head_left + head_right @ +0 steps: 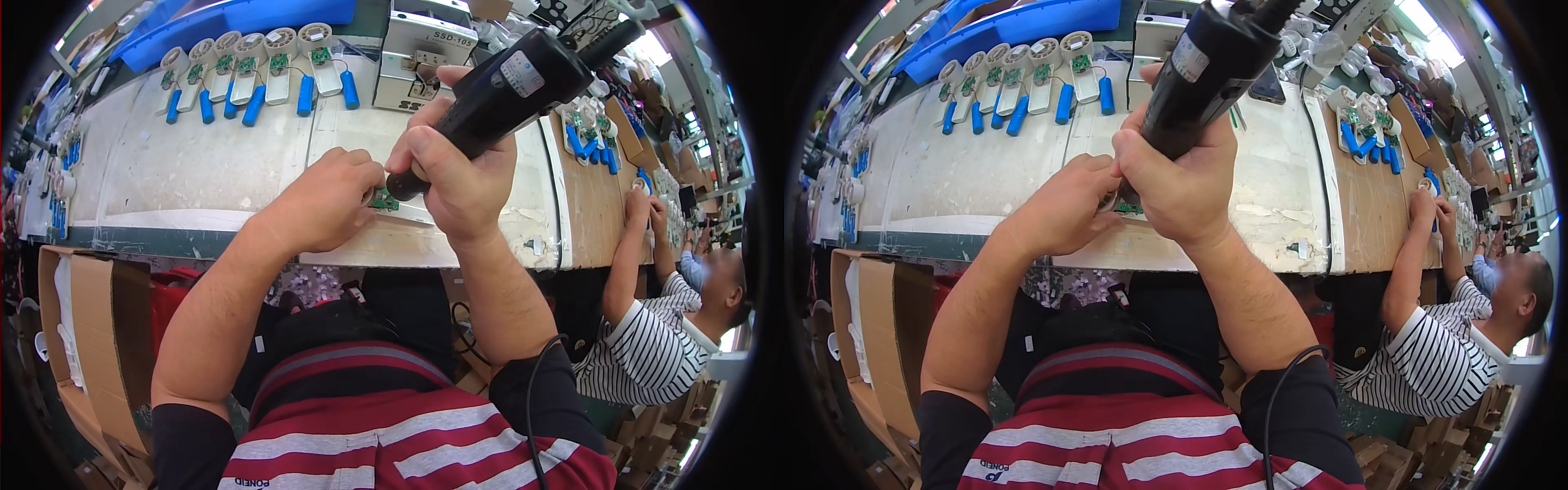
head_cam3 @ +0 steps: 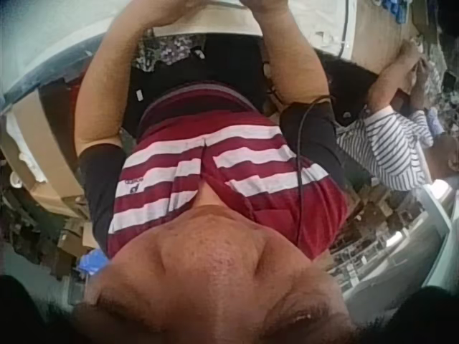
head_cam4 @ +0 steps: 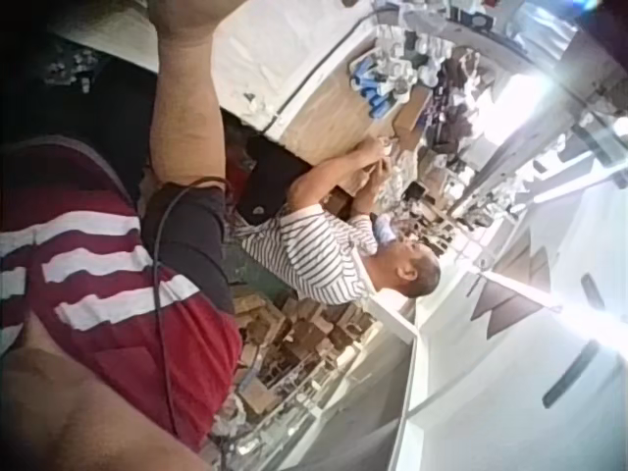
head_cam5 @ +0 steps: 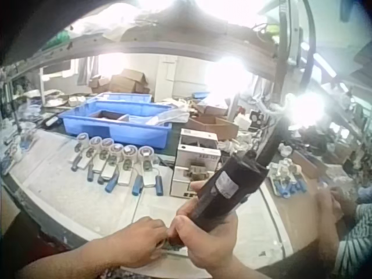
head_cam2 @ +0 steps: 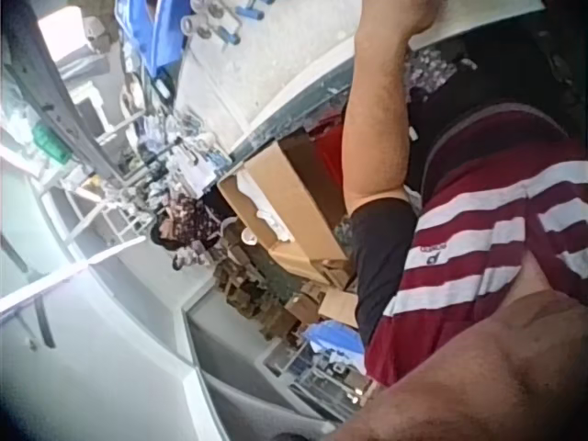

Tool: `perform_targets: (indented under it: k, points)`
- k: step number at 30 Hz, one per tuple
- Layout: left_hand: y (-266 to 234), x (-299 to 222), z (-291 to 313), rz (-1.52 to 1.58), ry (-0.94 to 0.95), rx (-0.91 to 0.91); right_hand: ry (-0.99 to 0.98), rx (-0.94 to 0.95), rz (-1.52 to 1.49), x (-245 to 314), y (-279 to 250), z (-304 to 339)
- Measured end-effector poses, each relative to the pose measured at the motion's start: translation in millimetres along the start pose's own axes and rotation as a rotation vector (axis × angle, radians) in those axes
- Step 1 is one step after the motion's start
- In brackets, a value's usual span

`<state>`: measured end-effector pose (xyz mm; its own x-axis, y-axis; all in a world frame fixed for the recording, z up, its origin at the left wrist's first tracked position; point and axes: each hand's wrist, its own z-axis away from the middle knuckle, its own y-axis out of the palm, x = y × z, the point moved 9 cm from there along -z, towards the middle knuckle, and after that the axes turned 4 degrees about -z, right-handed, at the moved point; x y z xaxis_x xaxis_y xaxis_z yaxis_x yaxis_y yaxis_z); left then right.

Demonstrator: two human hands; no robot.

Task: Assemble small electronic components and housings using a handheld electric screwdriver at a factory production line.

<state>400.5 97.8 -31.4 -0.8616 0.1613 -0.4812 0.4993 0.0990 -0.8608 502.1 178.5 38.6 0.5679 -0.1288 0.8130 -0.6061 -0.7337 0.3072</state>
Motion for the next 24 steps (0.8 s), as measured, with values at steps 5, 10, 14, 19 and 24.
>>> perform_targets:
  k: [5,10,14,19,24]
  points:
    - [2.6,1.9,-0.1,0.000,-0.015,0.026,0.034,-0.010,-0.094,-10.9,2.4,4.2]
    - [2.1,1.4,-2.1,0.009,-0.028,0.030,0.032,0.021,-0.048,-15.3,1.3,5.2]
    - [3.1,2.3,-1.3,-0.016,0.030,-0.022,0.028,0.038,-0.050,-18.3,5.4,12.2]
    - [13.8,13.1,-6.2,0.085,-0.055,0.023,-0.074,0.076,0.090,-13.5,12.5,22.6]
    - [11.0,11.0,-3.0,0.088,-0.042,-0.007,-0.072,0.071,0.067,-12.4,11.7,19.3]
